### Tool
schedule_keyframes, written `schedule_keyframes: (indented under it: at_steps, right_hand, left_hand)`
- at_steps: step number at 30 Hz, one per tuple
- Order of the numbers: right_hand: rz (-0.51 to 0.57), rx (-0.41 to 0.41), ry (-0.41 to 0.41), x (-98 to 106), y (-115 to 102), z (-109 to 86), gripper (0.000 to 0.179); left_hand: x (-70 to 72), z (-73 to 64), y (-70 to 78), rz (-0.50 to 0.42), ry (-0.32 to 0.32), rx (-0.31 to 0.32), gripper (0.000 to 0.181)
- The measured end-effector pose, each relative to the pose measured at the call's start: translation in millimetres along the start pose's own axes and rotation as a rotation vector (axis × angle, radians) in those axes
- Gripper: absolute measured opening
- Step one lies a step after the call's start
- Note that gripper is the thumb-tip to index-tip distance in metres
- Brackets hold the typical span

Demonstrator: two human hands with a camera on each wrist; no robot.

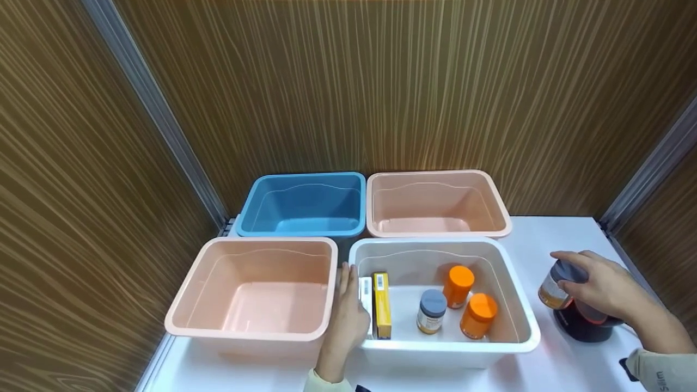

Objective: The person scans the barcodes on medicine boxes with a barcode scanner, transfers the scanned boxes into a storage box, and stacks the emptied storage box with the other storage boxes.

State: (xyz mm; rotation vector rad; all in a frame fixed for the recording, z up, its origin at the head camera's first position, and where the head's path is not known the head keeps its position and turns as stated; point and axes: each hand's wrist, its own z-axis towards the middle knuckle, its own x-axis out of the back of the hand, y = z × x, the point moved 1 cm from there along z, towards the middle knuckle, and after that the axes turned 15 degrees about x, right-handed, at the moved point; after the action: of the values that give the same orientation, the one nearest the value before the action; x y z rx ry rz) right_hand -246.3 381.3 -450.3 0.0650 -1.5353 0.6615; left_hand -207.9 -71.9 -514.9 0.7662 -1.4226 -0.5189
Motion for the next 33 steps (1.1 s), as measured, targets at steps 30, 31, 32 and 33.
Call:
schedule_keyframes:
  at_steps: [30,31,32,33]
  right_hand:
    - [0.033,0.128,0.108,41.8,-80.8,71.7,0.073]
    - [0.039,0.130,0.104,41.7,-83.3,75.9,0.073]
    - [0.042,0.133,0.100,41.6,-85.9,80.0,0.073]
    - [0.042,0.139,0.099,41.5,-88.3,84.0,0.073]
  left_hand:
    - [0.3,1.7,3.4,0.015,-0.018,0.033,0.074]
    - [0.3,1.9,3.6,0.007,-0.018,0.031,0.074]
    - [0.4,2.0,3.7,0.001,-0.017,0.029,0.074]
    - [0.3,2.1,3.8,-0.002,-0.017,0.028,0.075]
